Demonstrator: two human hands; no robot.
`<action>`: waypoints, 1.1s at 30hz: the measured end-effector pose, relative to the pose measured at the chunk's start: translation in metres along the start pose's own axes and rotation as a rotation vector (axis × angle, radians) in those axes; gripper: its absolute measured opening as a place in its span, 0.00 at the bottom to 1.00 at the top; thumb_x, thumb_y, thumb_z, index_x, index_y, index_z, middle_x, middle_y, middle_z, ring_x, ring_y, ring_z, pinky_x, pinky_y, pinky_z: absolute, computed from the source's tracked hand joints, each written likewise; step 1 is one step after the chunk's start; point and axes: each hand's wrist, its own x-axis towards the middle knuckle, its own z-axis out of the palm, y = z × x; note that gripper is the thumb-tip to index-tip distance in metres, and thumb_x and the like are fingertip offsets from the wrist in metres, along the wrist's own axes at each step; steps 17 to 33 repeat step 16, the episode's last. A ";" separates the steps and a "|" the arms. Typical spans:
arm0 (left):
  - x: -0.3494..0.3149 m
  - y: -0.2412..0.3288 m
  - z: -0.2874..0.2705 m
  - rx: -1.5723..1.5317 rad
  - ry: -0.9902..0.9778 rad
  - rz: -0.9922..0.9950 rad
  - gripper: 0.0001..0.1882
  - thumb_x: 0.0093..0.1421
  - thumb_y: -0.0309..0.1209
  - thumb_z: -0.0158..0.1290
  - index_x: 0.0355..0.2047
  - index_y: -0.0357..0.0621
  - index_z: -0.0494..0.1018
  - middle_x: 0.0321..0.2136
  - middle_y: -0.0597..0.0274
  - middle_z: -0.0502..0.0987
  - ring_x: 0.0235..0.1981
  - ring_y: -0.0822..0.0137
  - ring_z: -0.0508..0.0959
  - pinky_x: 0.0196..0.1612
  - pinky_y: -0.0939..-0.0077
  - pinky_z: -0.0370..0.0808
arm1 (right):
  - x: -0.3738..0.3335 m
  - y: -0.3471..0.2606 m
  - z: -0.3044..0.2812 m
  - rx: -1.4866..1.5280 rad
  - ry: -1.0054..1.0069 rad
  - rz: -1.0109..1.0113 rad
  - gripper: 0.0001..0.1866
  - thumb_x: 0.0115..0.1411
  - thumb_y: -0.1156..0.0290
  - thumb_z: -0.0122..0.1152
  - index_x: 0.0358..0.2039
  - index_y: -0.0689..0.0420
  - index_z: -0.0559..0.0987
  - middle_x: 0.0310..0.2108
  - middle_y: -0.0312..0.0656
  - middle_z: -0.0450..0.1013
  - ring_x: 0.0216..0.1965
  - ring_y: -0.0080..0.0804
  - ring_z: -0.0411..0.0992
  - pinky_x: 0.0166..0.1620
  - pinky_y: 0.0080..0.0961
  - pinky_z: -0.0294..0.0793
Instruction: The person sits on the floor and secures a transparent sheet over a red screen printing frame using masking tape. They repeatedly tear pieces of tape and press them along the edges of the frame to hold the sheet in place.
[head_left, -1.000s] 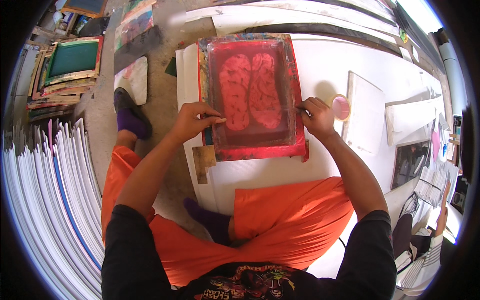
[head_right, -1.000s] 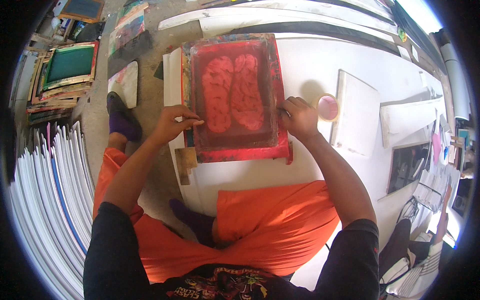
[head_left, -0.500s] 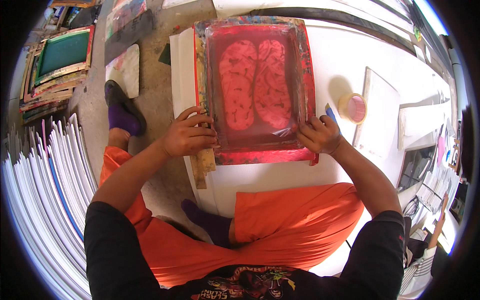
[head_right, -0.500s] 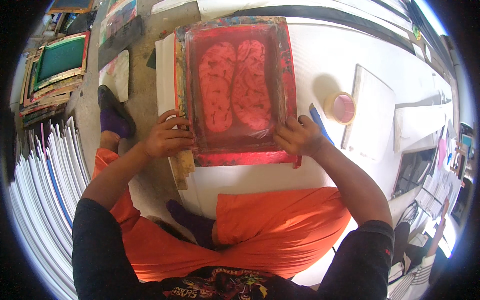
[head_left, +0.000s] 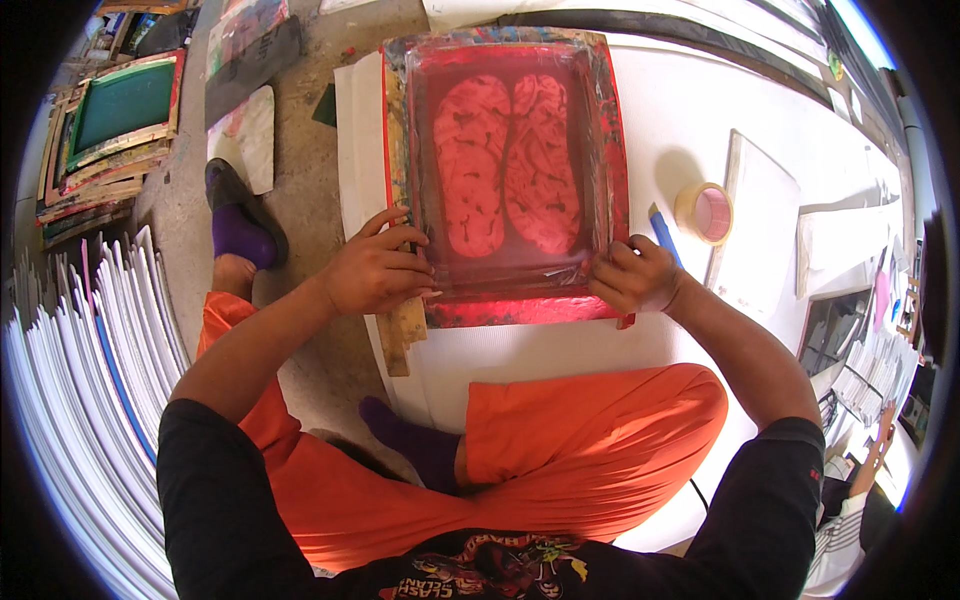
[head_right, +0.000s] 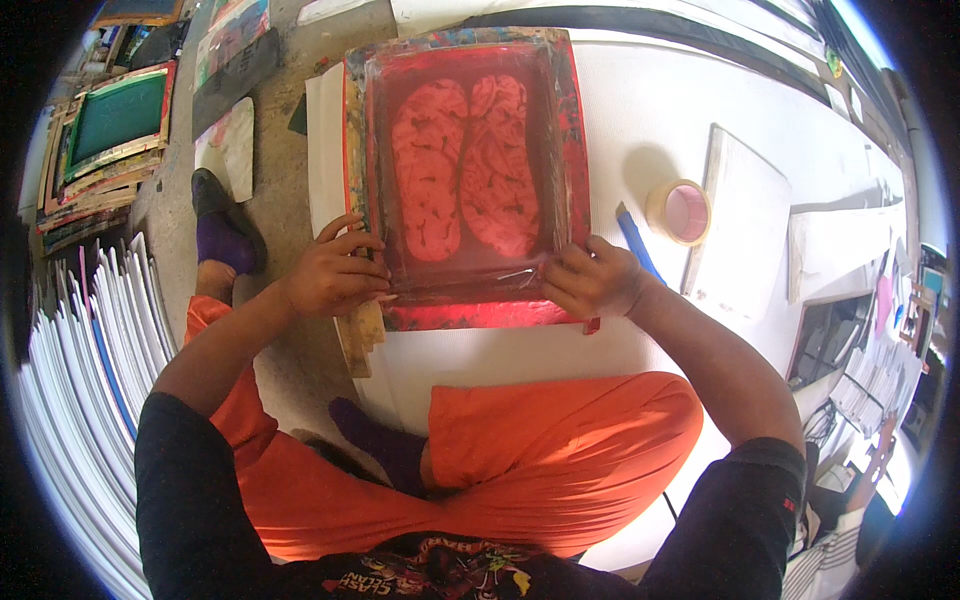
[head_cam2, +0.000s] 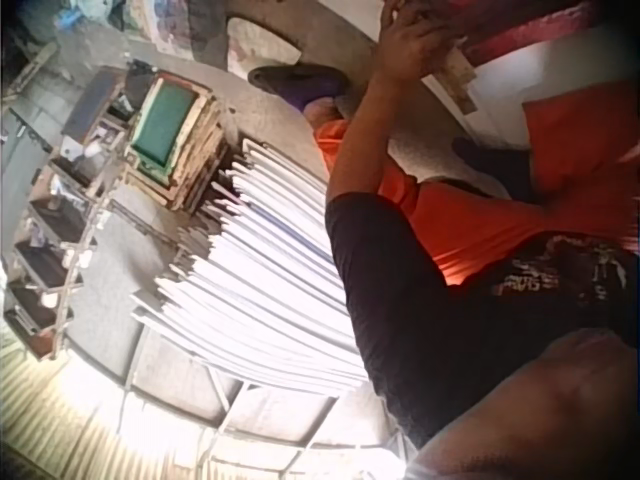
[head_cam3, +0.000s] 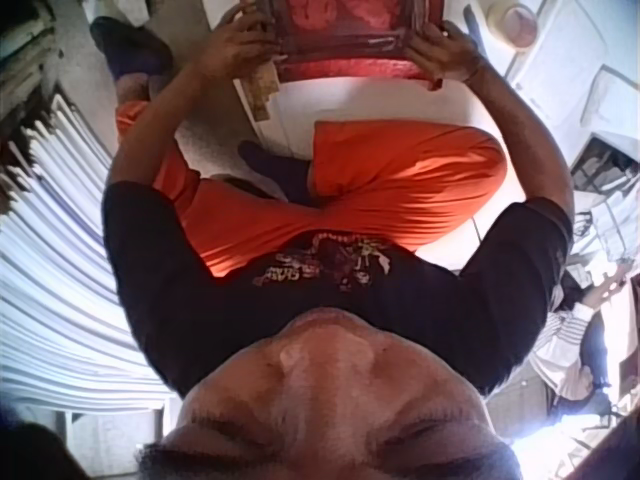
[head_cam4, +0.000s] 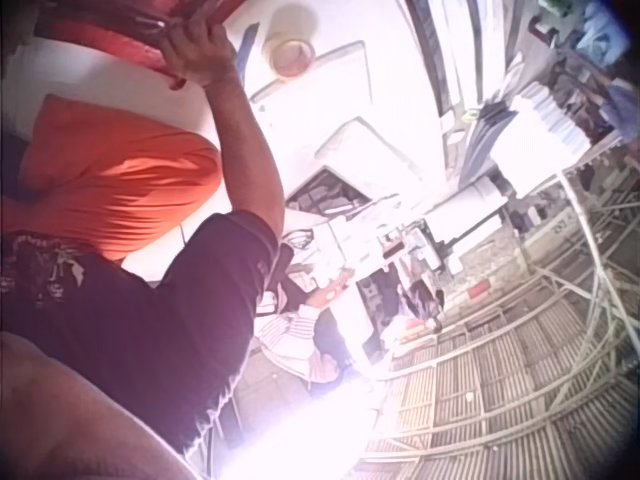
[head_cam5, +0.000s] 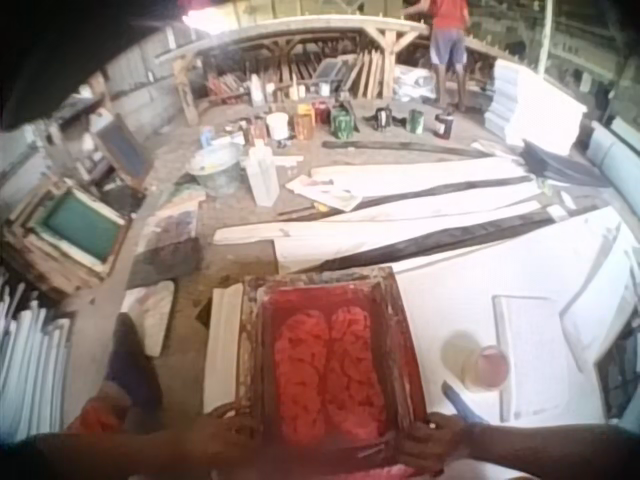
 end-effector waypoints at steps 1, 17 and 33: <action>-0.001 -0.001 0.002 -0.008 -0.018 -0.005 0.10 0.52 0.35 0.72 0.34 0.51 0.86 0.37 0.75 0.86 0.53 0.60 0.80 0.72 0.42 0.62 | 0.000 0.001 0.000 0.006 -0.005 -0.004 0.06 0.47 0.65 0.64 0.22 0.45 0.74 0.29 0.25 0.74 0.34 0.22 0.73 0.30 0.21 0.66; 0.027 -0.006 -0.015 -0.087 -0.391 -0.055 0.08 0.60 0.41 0.66 0.34 0.54 0.88 0.35 0.77 0.86 0.56 0.63 0.77 0.76 0.41 0.51 | 0.006 0.012 0.001 0.057 -0.056 -0.184 0.06 0.44 0.66 0.63 0.20 0.46 0.73 0.31 0.27 0.73 0.36 0.24 0.73 0.35 0.24 0.70; 0.027 -0.006 -0.015 -0.087 -0.391 -0.055 0.08 0.60 0.41 0.66 0.34 0.54 0.88 0.35 0.77 0.86 0.56 0.63 0.77 0.76 0.41 0.51 | 0.006 0.012 0.001 0.057 -0.056 -0.184 0.06 0.44 0.66 0.63 0.20 0.46 0.73 0.31 0.27 0.73 0.36 0.24 0.73 0.35 0.24 0.70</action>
